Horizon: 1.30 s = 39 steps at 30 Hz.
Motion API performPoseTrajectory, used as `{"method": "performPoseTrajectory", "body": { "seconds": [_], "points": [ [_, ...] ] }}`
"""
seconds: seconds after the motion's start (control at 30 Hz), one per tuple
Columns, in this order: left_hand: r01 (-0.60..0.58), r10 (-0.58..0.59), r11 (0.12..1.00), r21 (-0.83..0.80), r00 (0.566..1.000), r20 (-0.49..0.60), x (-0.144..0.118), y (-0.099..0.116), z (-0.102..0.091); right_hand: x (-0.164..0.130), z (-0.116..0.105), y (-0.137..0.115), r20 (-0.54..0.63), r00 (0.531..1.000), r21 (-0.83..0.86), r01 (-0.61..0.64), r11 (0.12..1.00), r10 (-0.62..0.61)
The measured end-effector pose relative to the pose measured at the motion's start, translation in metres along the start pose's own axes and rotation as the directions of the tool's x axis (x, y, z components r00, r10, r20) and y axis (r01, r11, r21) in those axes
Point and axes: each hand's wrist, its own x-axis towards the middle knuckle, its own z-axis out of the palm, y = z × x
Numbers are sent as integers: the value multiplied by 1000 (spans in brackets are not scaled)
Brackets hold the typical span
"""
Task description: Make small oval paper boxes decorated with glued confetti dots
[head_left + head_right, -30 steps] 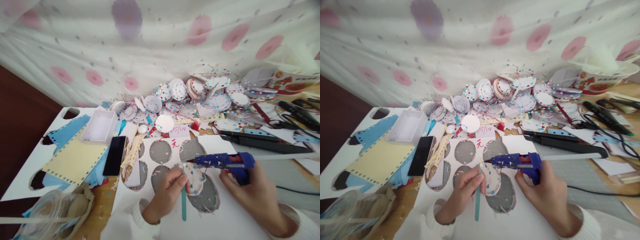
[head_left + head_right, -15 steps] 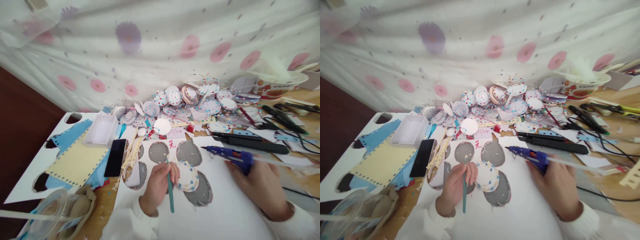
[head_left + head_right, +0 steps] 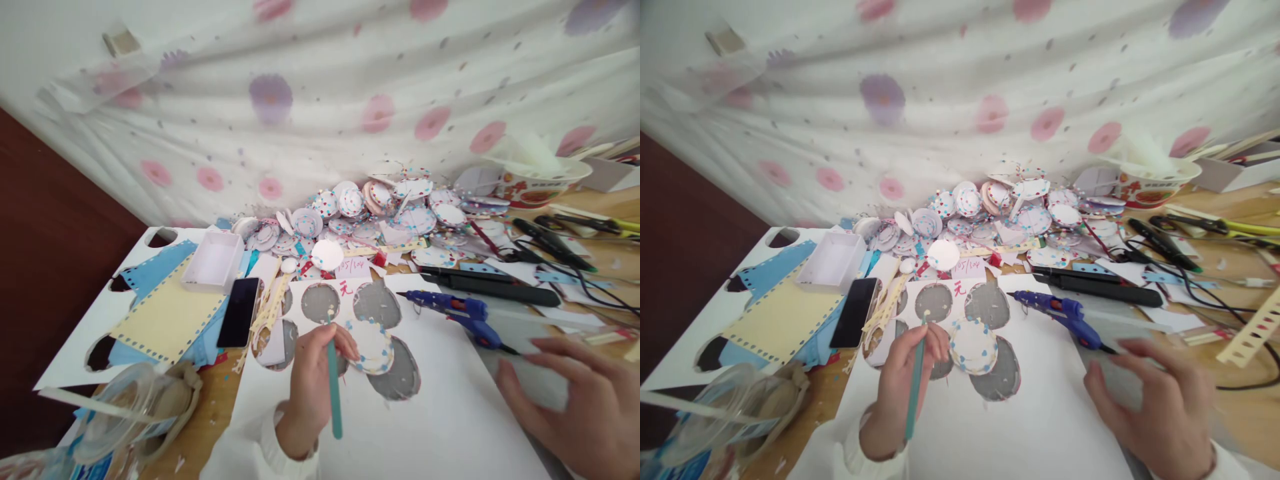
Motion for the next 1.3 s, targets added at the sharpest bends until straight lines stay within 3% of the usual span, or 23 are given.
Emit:
{"method": "performPoseTrajectory", "body": {
  "seconds": [0.03,0.1,0.2,0.33,0.53,0.6,0.67,0.73,0.8,0.87,0.93,1.07,1.3],
  "points": [
    [6,-5,999,44,1000,-28,-2,0,5,-2,-3,-6,-36,986,45,165,985,-164],
    [28,-18,988,152,997,-71,-6,-1,15,-4,-7,-25,-106,888,123,458,880,-448],
    [79,-53,950,302,994,-93,-11,-4,29,2,-4,-63,-130,732,272,675,686,-669],
    [125,-105,940,317,991,-79,-13,-9,40,13,9,-97,-125,663,399,715,575,-738],
    [147,-113,918,368,987,-113,-5,-17,41,24,32,-95,-215,649,449,730,516,-730],
    [153,-123,903,400,987,-100,-1,-16,35,27,39,-93,-227,701,495,680,540,-676],
    [92,-52,866,491,994,-93,4,-13,25,28,45,-93,-218,831,587,530,611,-512],
    [-56,129,797,601,989,-78,10,-10,11,28,49,-94,-195,943,691,326,645,-268],
    [-229,318,677,699,948,4,18,-11,-5,26,53,-95,-132,988,773,155,615,-84],
    [-340,379,562,754,916,130,25,-17,-18,24,54,-97,-51,999,819,51,572,-17],
    [-376,348,515,770,913,213,31,-26,-28,23,55,-99,24,1000,835,-23,549,6],
    [-378,274,542,751,924,267,34,-39,-35,23,54,-101,151,987,829,-159,537,58],
    [-422,271,578,698,907,323,29,-36,-34,22,52,-101,363,918,778,-391,492,156]
  ]
}}
